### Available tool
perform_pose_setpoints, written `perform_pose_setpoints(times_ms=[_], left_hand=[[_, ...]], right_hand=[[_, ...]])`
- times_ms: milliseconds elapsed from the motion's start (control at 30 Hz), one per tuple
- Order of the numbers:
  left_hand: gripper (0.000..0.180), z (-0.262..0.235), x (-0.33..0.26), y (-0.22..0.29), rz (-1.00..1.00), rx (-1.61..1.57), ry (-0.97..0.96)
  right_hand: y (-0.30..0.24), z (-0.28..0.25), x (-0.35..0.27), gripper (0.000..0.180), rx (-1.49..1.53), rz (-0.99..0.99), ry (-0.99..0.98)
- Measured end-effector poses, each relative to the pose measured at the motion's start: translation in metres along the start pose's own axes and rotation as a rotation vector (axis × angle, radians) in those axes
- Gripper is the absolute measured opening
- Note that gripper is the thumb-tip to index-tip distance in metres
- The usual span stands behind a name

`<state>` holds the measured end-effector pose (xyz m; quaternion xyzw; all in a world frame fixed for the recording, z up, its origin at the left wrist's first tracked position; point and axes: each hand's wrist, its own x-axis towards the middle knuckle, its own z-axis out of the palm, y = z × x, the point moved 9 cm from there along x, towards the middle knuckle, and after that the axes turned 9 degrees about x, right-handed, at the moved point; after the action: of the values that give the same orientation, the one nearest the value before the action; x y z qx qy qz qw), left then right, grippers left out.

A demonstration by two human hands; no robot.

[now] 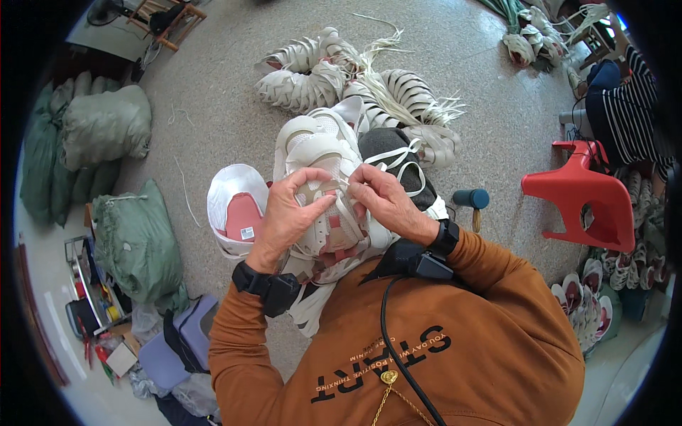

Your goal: Lacing white sneakers in a shoe manufacturing facility.

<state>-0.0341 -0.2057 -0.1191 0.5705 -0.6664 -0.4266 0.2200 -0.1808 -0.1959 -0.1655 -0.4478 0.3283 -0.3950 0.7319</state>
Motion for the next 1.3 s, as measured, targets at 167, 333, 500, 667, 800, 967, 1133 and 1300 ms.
perform_pose_setpoints(times_ms=[167, 333, 500, 667, 800, 967, 1133, 1300], left_hand=[[0.028, 0.001, -0.001, -0.002, -0.021, -0.049, 0.057], [0.028, 0.001, -0.002, -0.004, -0.022, -0.109, 0.053], [0.028, 0.001, -0.002, -0.008, -0.033, -0.109, 0.038], [0.027, 0.003, 0.0, -0.013, -0.08, -0.154, 0.022], [0.026, 0.002, 0.001, -0.013, -0.098, -0.163, 0.014], [0.028, 0.005, 0.003, -0.015, -0.147, -0.239, -0.029], [0.025, 0.004, 0.006, -0.013, -0.158, -0.215, -0.092], [0.025, 0.005, 0.007, -0.017, -0.19, -0.282, -0.106]], right_hand=[[0.009, -0.005, 0.004, 0.014, 0.044, 0.033, 0.0], [0.002, -0.002, 0.012, 0.01, -0.064, -0.024, -0.122], [0.0, 0.007, 0.018, 0.012, -0.159, 0.041, -0.238], [0.001, 0.006, 0.023, 0.012, -0.155, 0.039, -0.272], [-0.004, 0.007, 0.022, 0.013, -0.141, 0.049, -0.263], [-0.001, 0.006, 0.024, 0.014, -0.155, 0.054, -0.257], [0.0, 0.003, 0.022, 0.013, -0.091, 0.085, -0.232], [0.0, 0.004, 0.023, 0.014, -0.084, 0.086, -0.239]])
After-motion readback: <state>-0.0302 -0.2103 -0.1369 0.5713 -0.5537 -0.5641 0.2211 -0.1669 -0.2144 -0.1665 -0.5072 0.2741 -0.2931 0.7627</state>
